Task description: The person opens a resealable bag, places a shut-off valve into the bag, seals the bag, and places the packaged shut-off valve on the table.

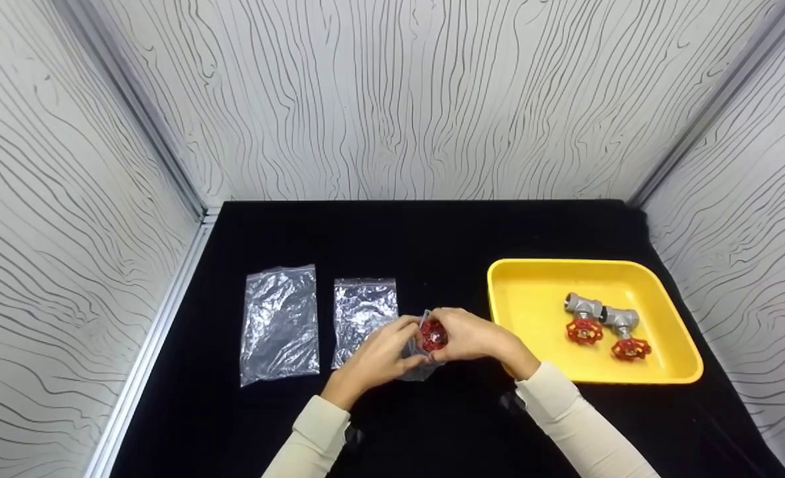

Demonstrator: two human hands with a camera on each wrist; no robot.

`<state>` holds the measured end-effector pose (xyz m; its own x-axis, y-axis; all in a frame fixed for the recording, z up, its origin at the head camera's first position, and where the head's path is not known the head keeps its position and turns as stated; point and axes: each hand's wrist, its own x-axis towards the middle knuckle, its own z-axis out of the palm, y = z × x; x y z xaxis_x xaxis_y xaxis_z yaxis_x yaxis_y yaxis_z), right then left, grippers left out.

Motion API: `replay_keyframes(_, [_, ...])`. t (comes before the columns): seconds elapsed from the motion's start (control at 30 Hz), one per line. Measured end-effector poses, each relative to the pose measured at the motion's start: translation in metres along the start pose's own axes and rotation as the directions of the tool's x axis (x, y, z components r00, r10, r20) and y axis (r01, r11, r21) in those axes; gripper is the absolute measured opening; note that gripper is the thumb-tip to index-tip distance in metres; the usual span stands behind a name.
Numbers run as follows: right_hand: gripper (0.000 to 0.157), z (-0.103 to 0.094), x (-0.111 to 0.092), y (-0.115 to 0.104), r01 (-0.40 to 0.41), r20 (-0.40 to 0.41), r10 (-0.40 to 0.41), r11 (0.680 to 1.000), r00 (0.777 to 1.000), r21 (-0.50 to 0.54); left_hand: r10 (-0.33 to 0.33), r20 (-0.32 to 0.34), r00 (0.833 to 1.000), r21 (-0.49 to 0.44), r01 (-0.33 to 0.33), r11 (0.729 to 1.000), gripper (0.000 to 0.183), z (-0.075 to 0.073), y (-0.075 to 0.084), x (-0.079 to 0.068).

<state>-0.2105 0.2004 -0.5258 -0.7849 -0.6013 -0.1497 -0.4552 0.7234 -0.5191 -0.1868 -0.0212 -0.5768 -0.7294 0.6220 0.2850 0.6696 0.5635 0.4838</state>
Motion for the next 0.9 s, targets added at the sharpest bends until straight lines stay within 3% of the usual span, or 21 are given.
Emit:
replay_keyframes(0.23, [0.058,-0.002,-0.002,0.001,-0.002,0.003,0.002,0.998,1.0,0.061,-0.029,-0.006,1.0,-0.012,0.028,1.0,0.025,0.001,-0.001,-0.001])
replay_keyframes(0.37, [0.054,-0.002,-0.003,0.002,0.016,-0.02,-0.015,0.998,1.0,0.065,-0.034,-0.014,0.999,-0.006,0.034,0.999,0.027,0.001,-0.002,-0.002])
replay_keyframes(0.67, [0.046,0.001,-0.005,0.001,0.036,-0.076,-0.037,0.999,0.996,-0.021,-0.029,-0.022,0.999,0.022,0.03,0.999,0.027,0.001,-0.003,-0.002])
replay_keyframes(0.9, [0.049,0.006,-0.011,-0.003,-0.031,-0.14,0.021,0.997,0.99,-0.071,-0.042,-0.026,0.999,0.025,0.043,0.999,0.024,0.001,-0.002,-0.003])
